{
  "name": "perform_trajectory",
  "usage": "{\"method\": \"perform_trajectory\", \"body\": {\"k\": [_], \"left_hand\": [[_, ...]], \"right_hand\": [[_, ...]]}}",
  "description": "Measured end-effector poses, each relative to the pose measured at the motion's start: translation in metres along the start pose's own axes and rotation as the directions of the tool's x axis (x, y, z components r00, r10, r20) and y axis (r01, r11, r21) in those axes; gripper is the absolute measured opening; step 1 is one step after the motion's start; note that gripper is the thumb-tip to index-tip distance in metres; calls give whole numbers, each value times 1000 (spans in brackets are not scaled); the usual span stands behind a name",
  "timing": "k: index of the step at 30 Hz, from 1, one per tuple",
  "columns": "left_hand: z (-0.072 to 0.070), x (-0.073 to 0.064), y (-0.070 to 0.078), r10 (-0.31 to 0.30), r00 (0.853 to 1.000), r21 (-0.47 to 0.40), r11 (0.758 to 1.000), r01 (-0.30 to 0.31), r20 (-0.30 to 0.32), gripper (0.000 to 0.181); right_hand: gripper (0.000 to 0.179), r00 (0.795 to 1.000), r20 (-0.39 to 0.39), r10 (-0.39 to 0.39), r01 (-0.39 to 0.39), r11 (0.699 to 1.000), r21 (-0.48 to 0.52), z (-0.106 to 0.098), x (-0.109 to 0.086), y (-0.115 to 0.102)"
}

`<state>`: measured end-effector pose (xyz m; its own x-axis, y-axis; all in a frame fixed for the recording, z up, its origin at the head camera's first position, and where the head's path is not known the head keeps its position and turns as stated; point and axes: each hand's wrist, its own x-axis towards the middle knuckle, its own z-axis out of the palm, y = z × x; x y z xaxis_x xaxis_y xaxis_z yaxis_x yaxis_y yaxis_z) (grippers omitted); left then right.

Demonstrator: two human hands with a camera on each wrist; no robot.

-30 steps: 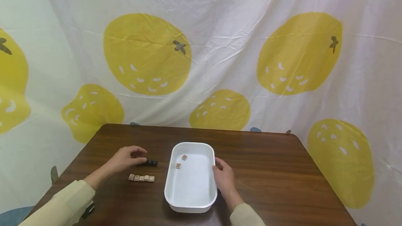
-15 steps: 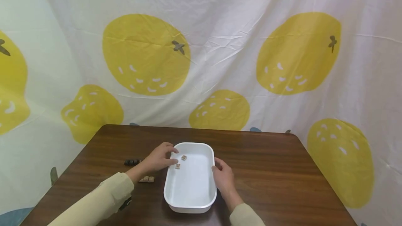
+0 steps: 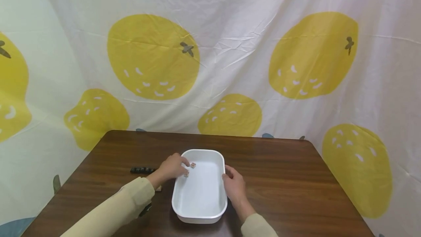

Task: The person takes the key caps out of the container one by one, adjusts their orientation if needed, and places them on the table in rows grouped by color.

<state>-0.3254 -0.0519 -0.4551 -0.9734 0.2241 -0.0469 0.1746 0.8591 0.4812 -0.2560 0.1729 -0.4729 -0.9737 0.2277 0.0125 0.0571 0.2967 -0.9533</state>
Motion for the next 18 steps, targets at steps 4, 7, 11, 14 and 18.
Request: {"method": "perform_trajectory", "body": {"k": [4,7,11,14,18], "left_hand": [[4,5,5,-66,998,86,994,65,3,22],[8,10,8,-108,994,160,982,105,10,14],[10,14,16,-143,990,272,953,133,15,16],[11,14,19,-151,989,341,930,138,11,27],[13,14,18,-140,990,370,920,128,5,29]], "right_hand": [[37,1000,1,0,0,1000,0,0,0,0],[37,1000,1,0,0,1000,-3,-1,0,0],[37,1000,-4,5,-5,1000,-9,0,1,1],[37,1000,-4,9,-9,1000,-9,0,1,2],[37,1000,-1,3,-3,1000,-6,0,1,2]]}}
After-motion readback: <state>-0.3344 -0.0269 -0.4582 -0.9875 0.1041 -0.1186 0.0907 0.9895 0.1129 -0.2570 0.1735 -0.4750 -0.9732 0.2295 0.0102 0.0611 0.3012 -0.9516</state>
